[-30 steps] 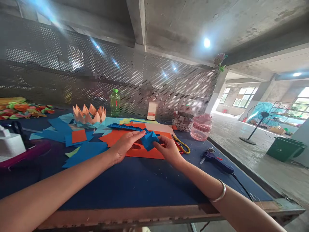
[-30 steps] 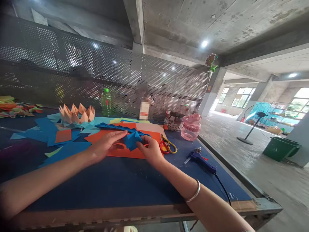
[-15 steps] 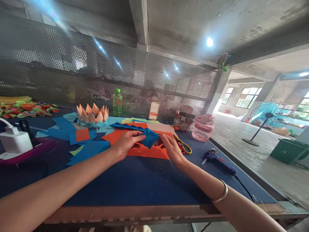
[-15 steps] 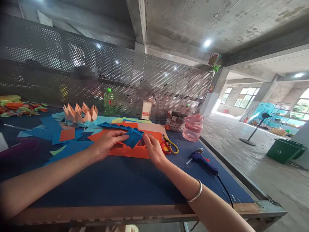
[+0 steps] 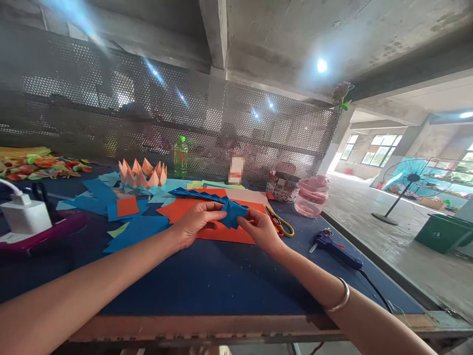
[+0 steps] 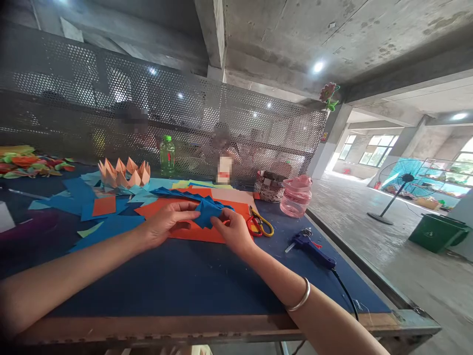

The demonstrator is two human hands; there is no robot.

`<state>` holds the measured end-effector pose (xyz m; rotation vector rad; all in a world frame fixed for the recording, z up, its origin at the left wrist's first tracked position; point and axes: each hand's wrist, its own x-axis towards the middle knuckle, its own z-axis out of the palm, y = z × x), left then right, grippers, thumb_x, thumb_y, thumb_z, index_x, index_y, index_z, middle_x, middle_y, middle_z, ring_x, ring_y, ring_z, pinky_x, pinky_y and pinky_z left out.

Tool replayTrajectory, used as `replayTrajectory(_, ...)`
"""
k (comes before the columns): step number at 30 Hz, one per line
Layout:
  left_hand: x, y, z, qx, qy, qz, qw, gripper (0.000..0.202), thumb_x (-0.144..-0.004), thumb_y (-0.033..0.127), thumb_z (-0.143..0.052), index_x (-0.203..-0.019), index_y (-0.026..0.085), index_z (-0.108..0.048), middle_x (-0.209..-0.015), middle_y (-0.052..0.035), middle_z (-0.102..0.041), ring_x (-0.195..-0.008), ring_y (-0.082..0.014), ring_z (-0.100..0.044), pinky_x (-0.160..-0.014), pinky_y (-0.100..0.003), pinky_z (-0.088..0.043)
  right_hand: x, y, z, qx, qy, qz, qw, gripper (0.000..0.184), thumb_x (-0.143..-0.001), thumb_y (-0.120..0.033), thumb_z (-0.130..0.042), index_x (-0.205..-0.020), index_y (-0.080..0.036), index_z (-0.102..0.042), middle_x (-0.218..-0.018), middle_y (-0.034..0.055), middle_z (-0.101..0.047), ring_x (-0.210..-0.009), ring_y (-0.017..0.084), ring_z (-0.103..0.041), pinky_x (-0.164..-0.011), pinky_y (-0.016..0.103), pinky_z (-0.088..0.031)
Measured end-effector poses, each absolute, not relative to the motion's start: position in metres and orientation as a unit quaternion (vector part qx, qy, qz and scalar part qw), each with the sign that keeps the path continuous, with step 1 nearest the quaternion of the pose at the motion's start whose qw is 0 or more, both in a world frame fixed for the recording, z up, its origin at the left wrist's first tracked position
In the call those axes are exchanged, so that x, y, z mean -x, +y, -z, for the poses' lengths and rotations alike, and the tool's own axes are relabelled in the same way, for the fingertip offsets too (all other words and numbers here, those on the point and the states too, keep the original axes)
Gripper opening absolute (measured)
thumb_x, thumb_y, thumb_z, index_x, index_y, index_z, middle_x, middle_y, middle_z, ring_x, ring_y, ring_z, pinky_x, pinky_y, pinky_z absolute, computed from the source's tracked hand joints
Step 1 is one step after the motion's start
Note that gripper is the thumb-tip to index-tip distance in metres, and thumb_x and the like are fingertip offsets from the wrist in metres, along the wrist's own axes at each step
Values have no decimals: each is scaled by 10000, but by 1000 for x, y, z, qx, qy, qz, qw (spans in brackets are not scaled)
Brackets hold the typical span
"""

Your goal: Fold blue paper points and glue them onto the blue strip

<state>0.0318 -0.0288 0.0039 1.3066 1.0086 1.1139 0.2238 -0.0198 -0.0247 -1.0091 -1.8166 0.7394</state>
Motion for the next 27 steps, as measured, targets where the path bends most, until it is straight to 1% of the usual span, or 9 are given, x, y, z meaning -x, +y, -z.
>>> replayTrajectory(2, -32, -29, -5, -549, 422, -475, 543, 303, -593, 357, -781, -845, 200, -724, -805, -16, -676, -728, -151, -580, -616, -244, -451, -224, -19, 25, 406, -737, -298, 451, 241, -806, -390, -568, -824, -165, -651, -736, 14, -628, -619, 127, -504, -576, 238, -393)
replayTrajectory(5, -32, -30, -6, -546, 424, -481, 539, 279, -607, 382, -771, -807, 194, -723, -770, -13, -666, -712, -147, -576, -612, -242, -450, -225, -19, 27, 405, -738, -293, 453, 220, -808, -373, -565, -807, -169, -646, -721, 10, -616, -621, 126, -502, -578, 235, -396)
replayTrajectory(9, -33, -31, -6, -546, 429, -482, 534, 269, -602, 382, -776, -786, 193, -725, -756, -12, -671, -688, -141, -573, -608, -243, -444, -224, -19, 26, 399, -739, -295, 456, 208, -807, -368, -563, -800, -177, -646, -711, 11, -614, -640, 134, -517, -594, 240, -414)
replayTrajectory(13, -32, -30, -6, -538, 428, -489, 537, 256, -607, 402, -774, -732, 187, -715, -700, -6, -657, -653, -137, -564, -598, -246, -440, -224, -18, 24, 395, -735, -305, 459, 216, -801, -372, -565, -817, -174, -650, -723, 14, -628, -669, 144, -545, -634, 252, -433)
replayTrajectory(18, -31, -28, -7, -543, 419, -488, 540, 319, -668, 466, -719, -798, 175, -726, -718, -37, -658, -694, -156, -566, -580, -240, -437, -225, -16, 26, 406, -728, -308, 459, 238, -808, -373, -554, -863, -167, -659, -771, 21, -654, -676, 142, -556, -653, 259, -432)
replayTrajectory(22, -29, -28, -6, -552, 423, -484, 531, 292, -647, 442, -738, -774, 180, -721, -731, -34, -649, -705, -159, -566, -591, -243, -448, -224, -16, 27, 405, -729, -310, 456, 232, -815, -378, -552, -841, -170, -649, -775, 21, -649, -671, 141, -550, -649, 260, -429)
replayTrajectory(27, -28, -26, -4, -578, 421, -471, 516, 249, -629, 388, -750, -764, 181, -719, -717, -21, -642, -667, -149, -557, -614, -258, -453, -225, -17, 27, 410, -729, -322, 443, 228, -808, -391, -561, -741, -177, -604, -699, 1, -608, -594, 125, -513, -575, 249, -397)
